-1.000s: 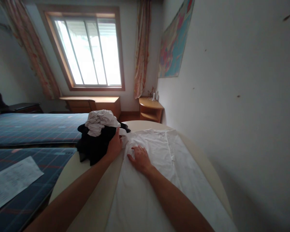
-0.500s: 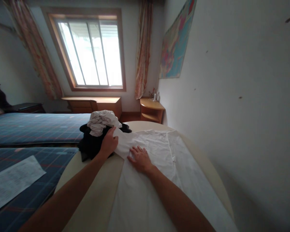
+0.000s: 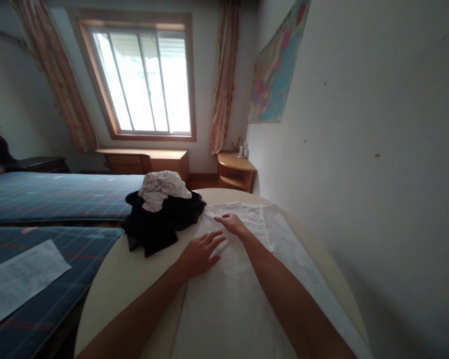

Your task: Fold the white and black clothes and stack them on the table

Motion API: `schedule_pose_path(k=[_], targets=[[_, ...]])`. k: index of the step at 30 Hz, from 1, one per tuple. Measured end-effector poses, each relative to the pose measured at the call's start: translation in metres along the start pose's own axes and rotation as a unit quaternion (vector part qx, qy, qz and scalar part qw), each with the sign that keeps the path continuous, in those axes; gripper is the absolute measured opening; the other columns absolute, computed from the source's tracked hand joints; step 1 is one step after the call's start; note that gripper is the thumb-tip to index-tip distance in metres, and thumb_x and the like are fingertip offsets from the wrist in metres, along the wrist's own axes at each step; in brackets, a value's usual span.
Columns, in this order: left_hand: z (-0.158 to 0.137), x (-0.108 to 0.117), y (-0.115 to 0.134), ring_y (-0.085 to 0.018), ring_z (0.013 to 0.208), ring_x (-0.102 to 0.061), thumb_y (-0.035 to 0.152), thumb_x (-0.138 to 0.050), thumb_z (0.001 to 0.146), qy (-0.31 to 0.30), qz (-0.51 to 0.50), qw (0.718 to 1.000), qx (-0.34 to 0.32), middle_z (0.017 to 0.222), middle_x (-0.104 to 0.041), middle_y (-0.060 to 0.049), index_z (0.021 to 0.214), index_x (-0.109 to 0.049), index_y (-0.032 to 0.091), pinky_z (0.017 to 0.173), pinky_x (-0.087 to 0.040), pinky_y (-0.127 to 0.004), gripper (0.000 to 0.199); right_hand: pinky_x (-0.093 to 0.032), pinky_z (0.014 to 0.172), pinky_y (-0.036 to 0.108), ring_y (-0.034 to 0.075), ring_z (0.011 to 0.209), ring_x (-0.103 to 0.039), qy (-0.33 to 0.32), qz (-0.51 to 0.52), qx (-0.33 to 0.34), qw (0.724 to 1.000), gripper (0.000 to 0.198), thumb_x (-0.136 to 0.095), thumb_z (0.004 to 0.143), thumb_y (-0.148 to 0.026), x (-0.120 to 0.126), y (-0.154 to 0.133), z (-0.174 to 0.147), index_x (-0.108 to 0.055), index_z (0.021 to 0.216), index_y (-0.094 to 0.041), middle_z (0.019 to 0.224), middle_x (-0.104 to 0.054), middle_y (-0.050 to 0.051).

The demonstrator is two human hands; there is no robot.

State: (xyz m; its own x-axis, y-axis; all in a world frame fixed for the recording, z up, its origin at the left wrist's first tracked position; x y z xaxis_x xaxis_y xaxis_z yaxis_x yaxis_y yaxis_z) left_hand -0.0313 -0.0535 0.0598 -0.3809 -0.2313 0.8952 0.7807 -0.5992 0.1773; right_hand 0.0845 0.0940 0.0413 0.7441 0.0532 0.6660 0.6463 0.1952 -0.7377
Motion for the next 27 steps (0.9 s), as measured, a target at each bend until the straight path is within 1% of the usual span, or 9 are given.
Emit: schedule_pose_path(k=[2, 5, 12, 16, 19, 21, 23, 25, 27], targets=[[-0.008, 0.005, -0.007, -0.029, 0.123, -0.055, 0.032, -0.069, 0.079, 0.011, -0.026, 1.0, 0.009, 0.144, -0.051, -0.009, 0.137, -0.048, 0.028, 0.104, -0.046, -0.044, 0.061, -0.051, 0.078, 0.028, 0.024, 0.091, -0.07, -0.009, -0.018, -0.014, 1.0, 0.04, -0.071, 0.078, -0.04, -0.005, 0.005, -0.004, -0.073, 0.104, -0.011, 0.098, -0.075, 0.011], [-0.02, 0.01, -0.024, -0.029, 0.128, -0.05, 0.037, -0.073, 0.075, 0.014, -0.062, 0.997, 0.035, 0.145, -0.049, -0.011, 0.135, -0.047, 0.025, 0.107, -0.043, -0.043, 0.066, -0.05, 0.075, 0.025, 0.021, 0.086, -0.07, -0.006, -0.041, -0.02, 0.999, 0.026, -0.063, 0.084, -0.029, -0.005, 0.004, -0.004, -0.074, 0.102, -0.014, 0.093, -0.076, 0.009], [-0.029, -0.001, -0.056, -0.031, 0.135, -0.042, 0.04, -0.074, 0.074, -0.01, -0.081, 0.991, 0.107, 0.147, -0.044, -0.016, 0.143, -0.037, 0.017, 0.112, -0.035, -0.045, 0.081, -0.048, 0.078, 0.023, 0.017, 0.09, -0.068, 0.049, -0.105, -0.024, 0.993, 0.028, -0.056, 0.091, -0.031, 0.048, 0.0, 0.015, -0.067, 0.113, -0.016, 0.1, -0.073, 0.008], [-0.025, -0.007, -0.062, -0.026, 0.115, -0.058, 0.03, -0.066, 0.081, -0.006, -0.089, 0.982, 0.165, 0.121, -0.063, -0.01, 0.128, -0.052, 0.019, 0.102, -0.043, -0.039, 0.05, -0.045, 0.09, 0.034, 0.025, 0.107, -0.062, 0.066, -0.177, -0.04, 0.981, 0.031, -0.066, 0.083, -0.023, 0.065, 0.005, 0.004, -0.066, 0.113, -0.016, 0.114, -0.068, 0.014], [-0.023, -0.006, -0.063, -0.022, 0.097, -0.062, 0.02, -0.062, 0.083, 0.013, -0.09, 0.976, 0.197, 0.096, -0.067, -0.004, 0.114, -0.06, 0.019, 0.089, -0.046, -0.034, 0.031, -0.041, 0.096, 0.039, 0.028, 0.116, -0.055, 0.046, -0.23, 0.007, 0.972, 0.026, -0.066, 0.084, -0.032, 0.055, -0.008, -0.017, -0.067, 0.107, -0.02, 0.122, -0.063, 0.012], [-0.023, -0.005, -0.062, -0.021, 0.091, -0.06, 0.016, -0.061, 0.082, 0.016, -0.086, 0.974, 0.209, 0.089, -0.066, -0.003, 0.102, -0.062, 0.019, 0.083, -0.045, -0.031, 0.02, -0.04, 0.095, 0.039, 0.026, 0.111, -0.057, -0.005, -0.273, 0.091, 0.958, 0.029, -0.061, 0.088, -0.047, 0.036, -0.027, -0.039, -0.068, 0.099, -0.021, 0.116, -0.064, 0.01], [-0.024, -0.005, -0.062, -0.02, 0.089, -0.059, 0.014, -0.059, 0.081, 0.019, -0.08, 0.973, 0.214, 0.086, -0.065, -0.003, 0.092, -0.061, 0.019, 0.079, -0.045, -0.03, 0.012, -0.041, 0.092, 0.036, 0.025, 0.105, -0.059, -0.058, -0.285, 0.162, 0.943, 0.039, -0.062, 0.083, -0.057, 0.017, -0.043, -0.066, -0.067, 0.097, -0.021, 0.11, -0.066, 0.009], [-0.025, -0.005, -0.063, -0.02, 0.088, -0.058, 0.011, -0.058, 0.08, 0.023, -0.076, 0.973, 0.217, 0.085, -0.064, -0.003, 0.088, -0.059, 0.02, 0.078, -0.045, -0.03, 0.012, -0.042, 0.089, 0.036, 0.027, 0.102, -0.06, -0.098, -0.307, 0.215, 0.922, 0.043, -0.07, 0.076, -0.055, 0.002, -0.054, -0.092, -0.065, 0.103, -0.021, 0.108, -0.067, 0.01], [-0.025, -0.005, -0.063, -0.02, 0.091, -0.057, 0.007, -0.056, 0.077, 0.025, -0.074, 0.974, 0.215, 0.089, -0.063, -0.003, 0.087, -0.058, 0.02, 0.081, -0.045, -0.03, 0.016, -0.042, 0.085, 0.034, 0.025, 0.1, -0.062, -0.109, -0.332, 0.232, 0.908, 0.03, -0.065, 0.083, -0.036, -0.007, -0.059, -0.112, -0.064, 0.109, -0.02, 0.106, -0.068, 0.009]])
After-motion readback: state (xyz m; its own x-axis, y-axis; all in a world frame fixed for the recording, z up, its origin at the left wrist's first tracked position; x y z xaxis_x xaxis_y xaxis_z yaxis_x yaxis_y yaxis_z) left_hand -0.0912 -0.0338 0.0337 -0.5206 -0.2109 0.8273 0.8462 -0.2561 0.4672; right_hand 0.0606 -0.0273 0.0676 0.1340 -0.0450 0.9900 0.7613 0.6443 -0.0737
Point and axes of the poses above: each hand's wrist, its own z-axis towards the middle knuckle, its own x-axis out of the back of the hand, y = z × x, the point moved 7 cm from there along z, towards the middle knuckle
